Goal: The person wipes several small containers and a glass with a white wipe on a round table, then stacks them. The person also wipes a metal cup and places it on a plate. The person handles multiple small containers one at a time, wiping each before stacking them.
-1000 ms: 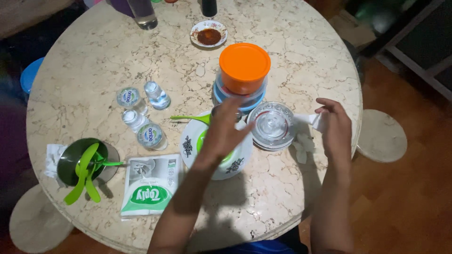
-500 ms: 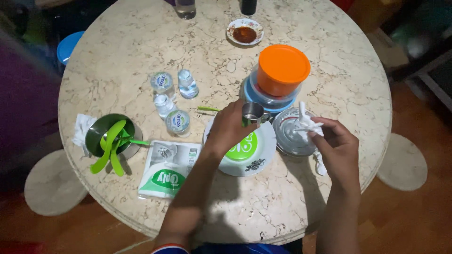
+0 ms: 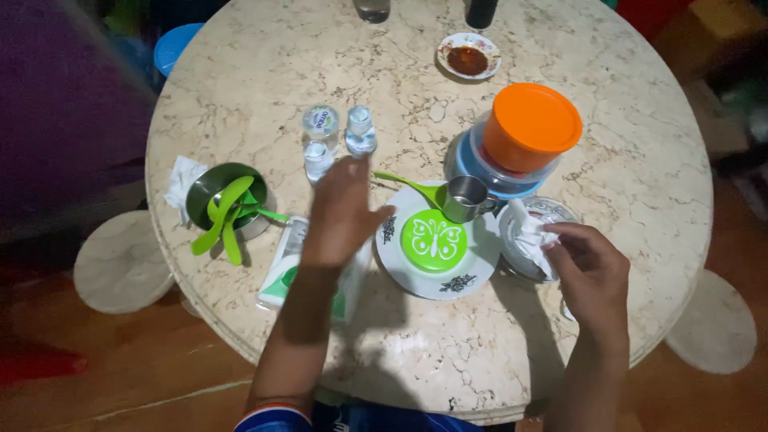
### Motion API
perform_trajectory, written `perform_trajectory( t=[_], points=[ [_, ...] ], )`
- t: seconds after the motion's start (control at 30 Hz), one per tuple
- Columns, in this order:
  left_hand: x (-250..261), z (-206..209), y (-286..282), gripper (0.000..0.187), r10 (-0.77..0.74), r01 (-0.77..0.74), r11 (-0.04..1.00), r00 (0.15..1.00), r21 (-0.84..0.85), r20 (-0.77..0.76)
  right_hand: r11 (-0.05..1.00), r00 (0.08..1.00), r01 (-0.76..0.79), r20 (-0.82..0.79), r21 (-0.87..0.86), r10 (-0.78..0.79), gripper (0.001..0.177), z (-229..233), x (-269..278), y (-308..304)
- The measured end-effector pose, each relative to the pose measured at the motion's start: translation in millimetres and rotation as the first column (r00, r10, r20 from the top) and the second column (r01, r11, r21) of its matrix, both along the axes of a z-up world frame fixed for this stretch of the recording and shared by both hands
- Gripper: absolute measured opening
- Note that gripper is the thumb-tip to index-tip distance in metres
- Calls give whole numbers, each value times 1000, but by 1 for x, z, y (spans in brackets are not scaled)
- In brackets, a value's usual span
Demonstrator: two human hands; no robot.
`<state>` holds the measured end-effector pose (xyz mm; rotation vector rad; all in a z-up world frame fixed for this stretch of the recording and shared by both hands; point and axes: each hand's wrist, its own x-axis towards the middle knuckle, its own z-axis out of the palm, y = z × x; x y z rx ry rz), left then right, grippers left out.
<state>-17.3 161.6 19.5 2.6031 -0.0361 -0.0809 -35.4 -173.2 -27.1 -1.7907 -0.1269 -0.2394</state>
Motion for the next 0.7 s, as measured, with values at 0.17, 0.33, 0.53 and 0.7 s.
perform_trajectory(
  t=[0.17,0.33,0.53,0.7],
  points=[
    [-15,-27,37,85,173,-182,971,982,157,74,995,995,-92,29,28,92,19,-2,4,11],
    [-8,-53,35,81,228,-240,965,968,110,105,985,985,-172,24,5,172,20,10,3,28],
    [-5,-77,43,68,295,-294,955,944,-24,146,968,970,-244,3,54,244,19,-2,9,45],
    [-19,-62,44,63,293,-277,956,928,-98,230,984,989,-145,-9,108,146,27,-2,11,41]
  ],
)
